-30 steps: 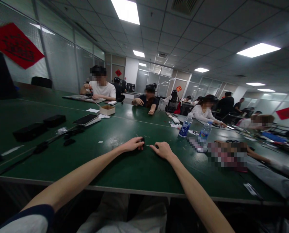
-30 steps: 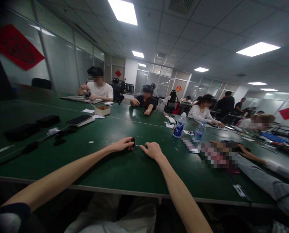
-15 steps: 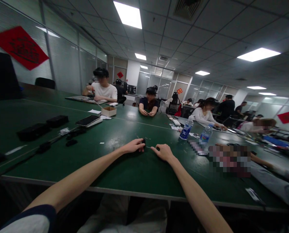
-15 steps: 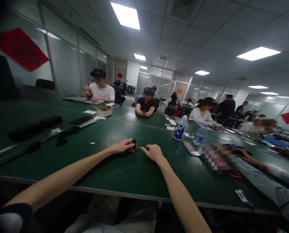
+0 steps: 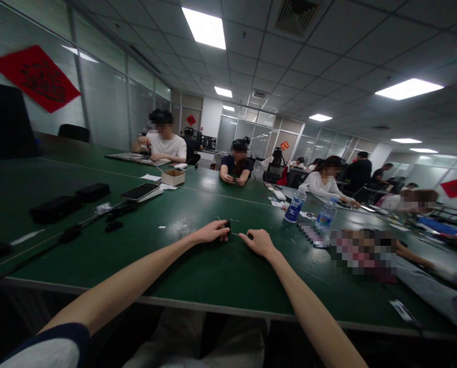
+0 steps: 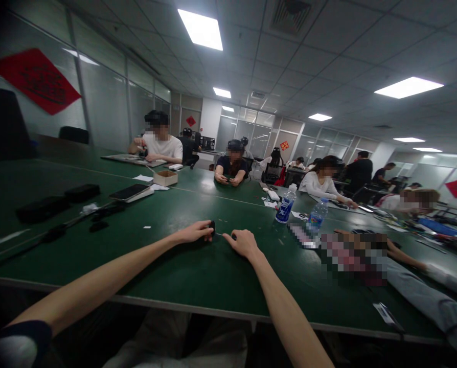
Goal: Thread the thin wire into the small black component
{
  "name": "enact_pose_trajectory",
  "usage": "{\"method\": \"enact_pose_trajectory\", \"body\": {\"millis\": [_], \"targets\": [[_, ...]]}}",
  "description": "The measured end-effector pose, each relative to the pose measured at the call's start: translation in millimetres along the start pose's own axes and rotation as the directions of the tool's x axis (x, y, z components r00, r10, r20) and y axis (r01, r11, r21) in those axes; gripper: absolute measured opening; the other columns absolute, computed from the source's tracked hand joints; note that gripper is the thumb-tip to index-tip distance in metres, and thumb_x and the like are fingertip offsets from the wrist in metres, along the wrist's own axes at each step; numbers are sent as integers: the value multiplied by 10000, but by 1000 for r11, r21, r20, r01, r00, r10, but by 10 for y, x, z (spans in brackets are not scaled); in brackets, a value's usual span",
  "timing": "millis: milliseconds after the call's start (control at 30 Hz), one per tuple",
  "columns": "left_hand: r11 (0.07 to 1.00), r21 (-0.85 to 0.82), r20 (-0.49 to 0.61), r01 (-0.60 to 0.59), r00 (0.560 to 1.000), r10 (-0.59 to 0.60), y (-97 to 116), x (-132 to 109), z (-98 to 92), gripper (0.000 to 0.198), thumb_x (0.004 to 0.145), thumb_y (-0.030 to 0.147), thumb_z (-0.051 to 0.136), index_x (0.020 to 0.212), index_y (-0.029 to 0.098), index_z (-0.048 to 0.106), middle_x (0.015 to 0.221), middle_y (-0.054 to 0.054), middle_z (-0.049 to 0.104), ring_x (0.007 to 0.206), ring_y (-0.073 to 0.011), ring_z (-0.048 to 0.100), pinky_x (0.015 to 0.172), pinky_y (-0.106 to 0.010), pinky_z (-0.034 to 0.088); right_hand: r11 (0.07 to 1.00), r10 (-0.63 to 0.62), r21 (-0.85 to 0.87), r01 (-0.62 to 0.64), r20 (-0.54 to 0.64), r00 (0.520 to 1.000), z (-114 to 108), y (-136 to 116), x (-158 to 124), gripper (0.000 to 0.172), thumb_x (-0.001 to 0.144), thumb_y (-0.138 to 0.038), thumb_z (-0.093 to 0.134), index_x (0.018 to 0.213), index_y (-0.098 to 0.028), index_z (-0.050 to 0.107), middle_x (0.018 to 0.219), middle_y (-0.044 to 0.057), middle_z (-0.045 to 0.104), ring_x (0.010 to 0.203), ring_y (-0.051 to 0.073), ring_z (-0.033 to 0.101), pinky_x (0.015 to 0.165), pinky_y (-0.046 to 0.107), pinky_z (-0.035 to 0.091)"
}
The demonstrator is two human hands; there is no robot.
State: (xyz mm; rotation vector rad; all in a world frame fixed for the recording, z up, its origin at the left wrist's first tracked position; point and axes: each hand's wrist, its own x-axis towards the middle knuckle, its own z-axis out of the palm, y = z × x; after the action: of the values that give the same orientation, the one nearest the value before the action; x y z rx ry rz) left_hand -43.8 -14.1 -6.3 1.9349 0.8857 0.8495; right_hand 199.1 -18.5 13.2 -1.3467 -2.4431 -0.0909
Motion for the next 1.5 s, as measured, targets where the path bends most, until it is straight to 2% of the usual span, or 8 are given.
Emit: {"method": "enact_pose_trajectory", "body": {"millis": [233, 733, 1033, 1133, 1233, 1300, 1367, 1500], "targets": [[999, 12, -21, 42, 999, -42, 17, 10, 9, 378, 823, 519, 463, 909, 152, 494, 741, -51, 656, 619, -132, 581, 592, -241, 433, 1000, 6, -21, -6, 0, 1000, 24, 10, 7, 648, 869, -683, 250, 779, -214, 688, 744, 57, 687, 699, 175, 613, 652, 251, 385], [999, -3, -24, 45, 999, -45, 59, -9, 15, 362, 830, 505, 455, 901, 153, 503, 729, -39, 645, 627, -131, 579, 612, -246, 441, 999, 19, -35, -19, 16, 1000, -20, -27, 1, 647, 874, -676, 246, 795, -206, 684, 761, 55, 688, 710, 170, 614, 659, 247, 396], [999, -22, -23, 38, 999, -38, 77, -17, -2, 366, 831, 505, 452, 904, 151, 509, 733, -43, 639, 627, -136, 572, 619, -254, 436, 1000, 25, 18, -25, 0, 1000, 0, -38, 1, 610, 870, -664, 300, 767, -202, 684, 745, 54, 684, 689, 169, 608, 650, 249, 395], [998, 45, -13, 42, 999, -41, 73, -29, 3, 370, 815, 504, 482, 924, 155, 537, 735, -38, 639, 642, -144, 574, 627, -253, 429, 996, 42, 81, -35, -85, 996, -25, -22, 27, 619, 898, -630, 265, 738, -189, 669, 728, 48, 673, 661, 153, 592, 635, 238, 382], [989, 145, 8, 11, 1000, -12, 70, -43, 16, 342, 802, 480, 519, 932, 169, 572, 737, -32, 643, 685, -156, 580, 645, -249, 418, 986, 108, 149, -72, -245, 964, -103, 49, 56, 658, 934, -581, 180, 736, -169, 654, 689, 41, 651, 616, 135, 566, 605, 233, 357], [987, 160, 9, 9, 1000, -11, 77, -49, 23, 339, 809, 470, 515, 956, 171, 578, 748, -34, 648, 706, -161, 583, 652, -248, 416, 981, 144, 167, -98, -293, 945, -154, 111, 58, 670, 934, -582, 172, 731, -158, 650, 654, 41, 635, 589, 132, 551, 587, 235, 349], [990, 136, 8, 29, 999, -31, 87, -50, 28, 361, 812, 467, 512, 997, 163, 575, 763, -41, 653, 708, -159, 584, 649, -247, 419, 978, 147, 180, -101, -261, 954, -179, 157, 42, 665, 925, -597, 195, 731, -156, 653, 648, 44, 634, 578, 134, 550, 584, 236, 356], [997, 66, 12, 48, 999, -49, 97, -34, 34, 430, 805, 471, 521, 1085, 148, 565, 786, -49, 652, 682, -145, 582, 629, -240, 426, 982, 84, 175, -65, -103, 991, -136, 141, 4, 628, 914, -611, 241, 771, -178, 673, 716, 46, 668, 614, 139, 577, 618, 234, 390]]}}
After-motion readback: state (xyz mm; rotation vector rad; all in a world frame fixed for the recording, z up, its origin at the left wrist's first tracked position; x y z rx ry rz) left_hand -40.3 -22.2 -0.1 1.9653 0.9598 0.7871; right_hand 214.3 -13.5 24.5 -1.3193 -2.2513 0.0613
